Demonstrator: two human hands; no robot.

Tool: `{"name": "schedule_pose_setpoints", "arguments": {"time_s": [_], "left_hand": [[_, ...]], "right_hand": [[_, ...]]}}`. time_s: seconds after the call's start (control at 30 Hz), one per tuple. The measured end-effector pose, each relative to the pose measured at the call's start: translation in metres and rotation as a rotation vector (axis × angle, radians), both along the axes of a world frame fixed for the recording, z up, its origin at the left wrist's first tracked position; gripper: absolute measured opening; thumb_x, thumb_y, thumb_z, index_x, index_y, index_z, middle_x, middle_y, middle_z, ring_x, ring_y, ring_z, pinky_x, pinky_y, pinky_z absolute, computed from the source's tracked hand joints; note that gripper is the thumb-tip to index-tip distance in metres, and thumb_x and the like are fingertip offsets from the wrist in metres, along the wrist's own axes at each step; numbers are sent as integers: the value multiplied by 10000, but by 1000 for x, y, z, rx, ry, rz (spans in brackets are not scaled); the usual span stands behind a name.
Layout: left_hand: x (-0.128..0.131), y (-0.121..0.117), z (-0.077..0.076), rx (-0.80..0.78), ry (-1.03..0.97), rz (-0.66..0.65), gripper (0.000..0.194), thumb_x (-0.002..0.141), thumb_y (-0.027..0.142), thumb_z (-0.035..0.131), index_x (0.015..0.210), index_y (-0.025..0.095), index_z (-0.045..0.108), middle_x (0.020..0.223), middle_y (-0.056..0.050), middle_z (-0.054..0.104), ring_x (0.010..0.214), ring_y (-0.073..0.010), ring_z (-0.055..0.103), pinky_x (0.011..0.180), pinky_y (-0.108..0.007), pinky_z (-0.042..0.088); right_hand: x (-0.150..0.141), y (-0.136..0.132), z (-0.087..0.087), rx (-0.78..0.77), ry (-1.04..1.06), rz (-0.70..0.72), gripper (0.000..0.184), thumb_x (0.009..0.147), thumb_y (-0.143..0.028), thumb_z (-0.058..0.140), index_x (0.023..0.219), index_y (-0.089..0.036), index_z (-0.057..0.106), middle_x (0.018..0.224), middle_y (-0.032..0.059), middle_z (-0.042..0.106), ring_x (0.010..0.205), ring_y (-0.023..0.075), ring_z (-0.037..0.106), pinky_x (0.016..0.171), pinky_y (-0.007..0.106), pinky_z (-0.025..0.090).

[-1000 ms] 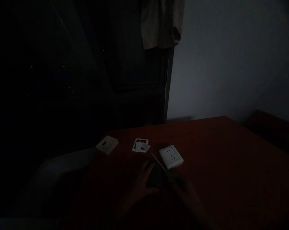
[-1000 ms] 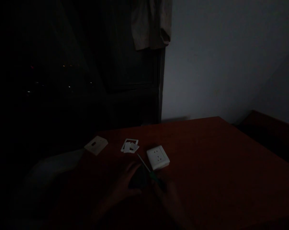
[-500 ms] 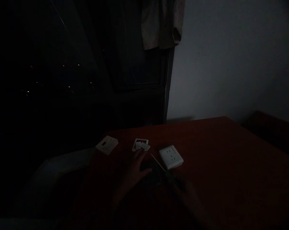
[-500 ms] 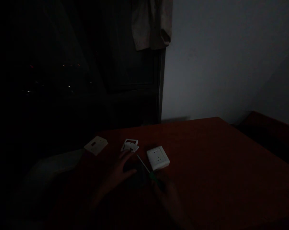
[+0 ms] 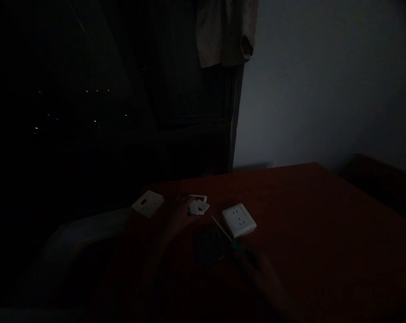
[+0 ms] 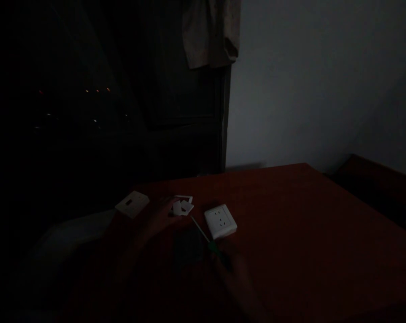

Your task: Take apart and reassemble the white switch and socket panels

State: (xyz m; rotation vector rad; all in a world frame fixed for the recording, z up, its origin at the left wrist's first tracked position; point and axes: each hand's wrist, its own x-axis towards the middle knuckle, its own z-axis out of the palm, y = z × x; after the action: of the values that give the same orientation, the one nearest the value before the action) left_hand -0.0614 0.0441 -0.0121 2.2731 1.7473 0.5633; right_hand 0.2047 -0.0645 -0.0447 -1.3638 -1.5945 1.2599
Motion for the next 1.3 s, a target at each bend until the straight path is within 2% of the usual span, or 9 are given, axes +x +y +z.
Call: {"name": "schedule_pose_setpoints", "arguments": {"time_s": [0.13, 0.23, 0.37, 0.5, 0.57, 0.87, 1.0, 1.13, 1.3], "left_hand": [[19, -33, 5, -14, -39, 6, 569, 707, 359, 752, 1225, 259, 539, 1278, -60, 539, 1169, -286, 502, 977, -419, 417], [38, -62, 3, -117, -164, -43, 661, 696, 319, 770, 1291, 244, 492, 1367, -79, 469, 1243, -276, 457, 1030, -404, 392], [54, -84, -7, -205, -156, -63, 708, 654, 301, 795, 1296, 249, 501, 1387, -92, 448, 1274, -310, 420, 1044, -443, 379], [58, -86, -17, -213, -181, -67, 692, 652, 282, 783, 1286, 282, 506, 1370, -73, 456, 1258, -312, 438, 1038, -447, 392], [58, -86, -18, -221, -187, -45, 682, 653, 260, 776, 1281, 277, 509, 1376, -78, 445, 1256, -313, 441, 1039, -452, 391], [61, -92, -5, -224, -263, -49, 649, 659, 169, 748, 1260, 266, 524, 1361, -65, 455, 1236, -278, 466, 1038, -414, 403], [56, -91, -9, -210, -306, -49, 556, 718, 240, 716, 1246, 270, 542, 1376, -63, 454, 1263, -279, 443, 1057, -414, 384], [49, -89, -18, -160, -333, 1, 399, 843, 261, 565, 1241, 253, 548, 1320, -71, 517, 1223, -256, 483, 1046, -415, 387], [51, -88, -22, -198, -381, -21, 326, 827, 225, 566, 1149, 261, 603, 1194, -52, 594, 1120, -232, 548, 983, -375, 429]], "right_hand": [[-2, -2, -5, -55, 0, -60, 488, 867, -531, 467, 1176, -182, 613, 1198, 96, 652, 1083, 273, 595, 948, 376, 431], [-4, 0, -10, -102, -25, -129, 553, 844, -511, 489, 1272, -166, 549, 1298, 113, 592, 1175, 282, 544, 1001, 399, 393], [-8, 7, -4, -72, -67, -96, 506, 784, -390, 543, 1238, -169, 571, 1198, 97, 658, 1083, 278, 601, 920, 381, 451], [-14, 12, 9, -21, -111, -3, 321, 795, -313, 499, 1035, -161, 649, 993, 95, 718, 886, 250, 655, 764, 331, 489], [-18, 13, 11, -1, -157, 7, 311, 816, -321, 473, 1007, -149, 650, 969, 109, 717, 854, 247, 656, 739, 325, 484], [-27, 19, 1, 11, -188, 36, 324, 820, -284, 462, 1037, -132, 650, 984, 116, 718, 860, 225, 663, 720, 274, 477], [-32, 19, 1, 32, -176, 34, 301, 827, -276, 463, 1008, -132, 654, 920, 99, 725, 802, 213, 662, 683, 265, 476], [-37, 20, -1, 53, -176, 20, 291, 840, -282, 454, 987, -136, 660, 925, 98, 721, 808, 209, 658, 687, 262, 473], [-41, 21, -7, 54, -194, 4, 280, 842, -315, 480, 941, -135, 671, 842, 88, 726, 716, 195, 653, 609, 249, 457]]}}
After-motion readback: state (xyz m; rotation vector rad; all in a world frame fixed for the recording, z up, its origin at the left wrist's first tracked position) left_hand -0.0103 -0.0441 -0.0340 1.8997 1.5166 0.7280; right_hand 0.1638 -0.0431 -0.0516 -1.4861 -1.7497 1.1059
